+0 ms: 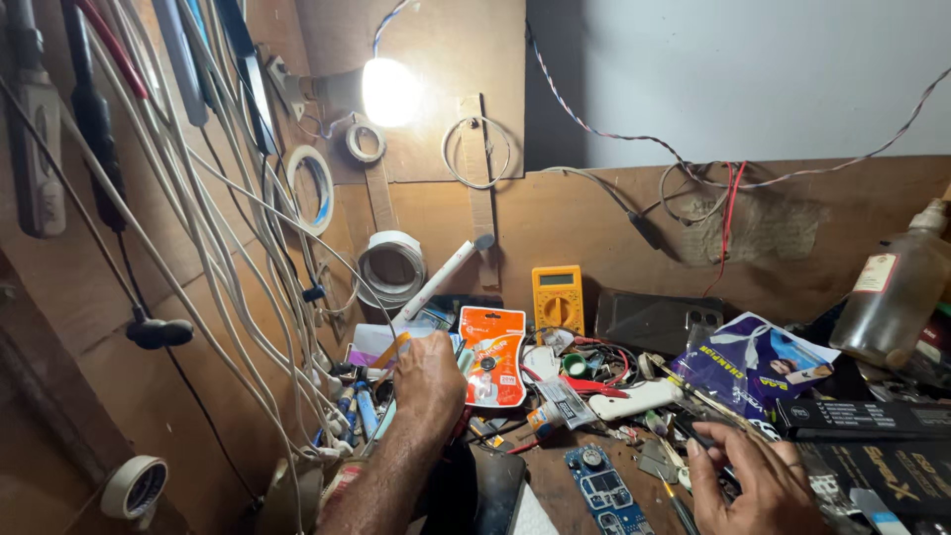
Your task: The person pours a liquid from a bottle onto a toothbrush and uses it to scrub a small electronic circuit board. They then pick up a multimeter and use its probes to test the board.
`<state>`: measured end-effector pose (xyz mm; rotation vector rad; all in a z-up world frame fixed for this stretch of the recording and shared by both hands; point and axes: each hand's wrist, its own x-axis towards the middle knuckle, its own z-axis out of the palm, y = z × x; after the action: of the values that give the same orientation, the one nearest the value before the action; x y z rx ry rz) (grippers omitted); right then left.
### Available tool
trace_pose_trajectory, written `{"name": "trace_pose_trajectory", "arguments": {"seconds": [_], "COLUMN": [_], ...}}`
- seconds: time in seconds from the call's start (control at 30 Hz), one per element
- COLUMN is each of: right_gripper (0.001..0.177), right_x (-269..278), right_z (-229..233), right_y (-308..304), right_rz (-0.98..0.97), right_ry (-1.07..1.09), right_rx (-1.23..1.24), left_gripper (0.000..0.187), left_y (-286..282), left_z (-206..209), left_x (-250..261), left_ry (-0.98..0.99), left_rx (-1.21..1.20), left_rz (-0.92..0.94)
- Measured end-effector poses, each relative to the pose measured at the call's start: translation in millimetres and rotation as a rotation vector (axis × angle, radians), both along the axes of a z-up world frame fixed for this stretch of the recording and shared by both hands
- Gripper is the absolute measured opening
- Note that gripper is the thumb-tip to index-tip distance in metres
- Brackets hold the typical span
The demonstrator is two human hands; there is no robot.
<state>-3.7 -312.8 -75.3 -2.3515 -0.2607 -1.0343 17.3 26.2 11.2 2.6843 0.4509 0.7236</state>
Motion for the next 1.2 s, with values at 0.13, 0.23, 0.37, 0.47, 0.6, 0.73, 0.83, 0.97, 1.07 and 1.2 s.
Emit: {"name": "trace_pose_trajectory", "arguments": {"seconds": [0.13, 0.23, 0.37, 0.47, 0.6, 0.73, 0.83, 0.97, 1.07, 1.2], "right_gripper": [0.022, 0.021, 0.022, 0.020, 0.022, 0.022, 0.022, 0.021, 0.021, 0.021], "right_x": [-3.9, -6.3, -5.9, -5.2, -3.7, -2.4, -1.6, -2.5, -3.9, -4.0], "right_z": [1.8, 2.9, 3.3, 0.8, -3.7, -5.9, -4.5, -2.5, -1.6, -0.8], "right_y": [4.2, 4.8, 5.4, 4.1, 4.6, 3.8, 3.8, 3.6, 5.7, 5.4], "right_rz": [-0.043, -0.057, -0.040, -0.083, -0.067, -0.100, -0.077, -0.058, -0.084, -0.106], "right_ry": [0.047, 0.064, 0.031, 0.073, -0.001, 0.034, 0.039, 0.065, 0.020, 0.071], "right_rx": [0.011, 0.013, 0.008, 0.031, 0.033, 0.032, 0.027, 0.025, 0.035, 0.040], "left_gripper": [0.014, 0.016, 0.020, 0.021, 0.021, 0.018, 0.020, 0.038, 0.035, 0.035], "left_y": [2.7, 6.4, 14.5, 16.8, 22.3, 20.5, 11.1, -4.6, -14.6, -28.2], "left_z": [6.2, 17.5, 36.9, 45.1, 46.0, 34.4, 21.7, 3.0, -0.9, -7.0], "left_x": [-0.8, 0.0, -2.4, -4.1, -5.5, 0.1, 6.9, 10.2, 20.1, 33.6], "left_ry": [0.061, 0.070, 0.041, 0.023, 0.040, 0.099, 0.073, 0.044, 0.080, 0.137], "left_rx": [-0.049, -0.203, -0.330, -0.334, -0.311, -0.251, -0.319, -0.254, -0.327, -0.305], "left_rz": [0.026, 0.085, 0.121, 0.112, 0.097, 0.068, 0.028, -0.049, -0.053, -0.003]}}
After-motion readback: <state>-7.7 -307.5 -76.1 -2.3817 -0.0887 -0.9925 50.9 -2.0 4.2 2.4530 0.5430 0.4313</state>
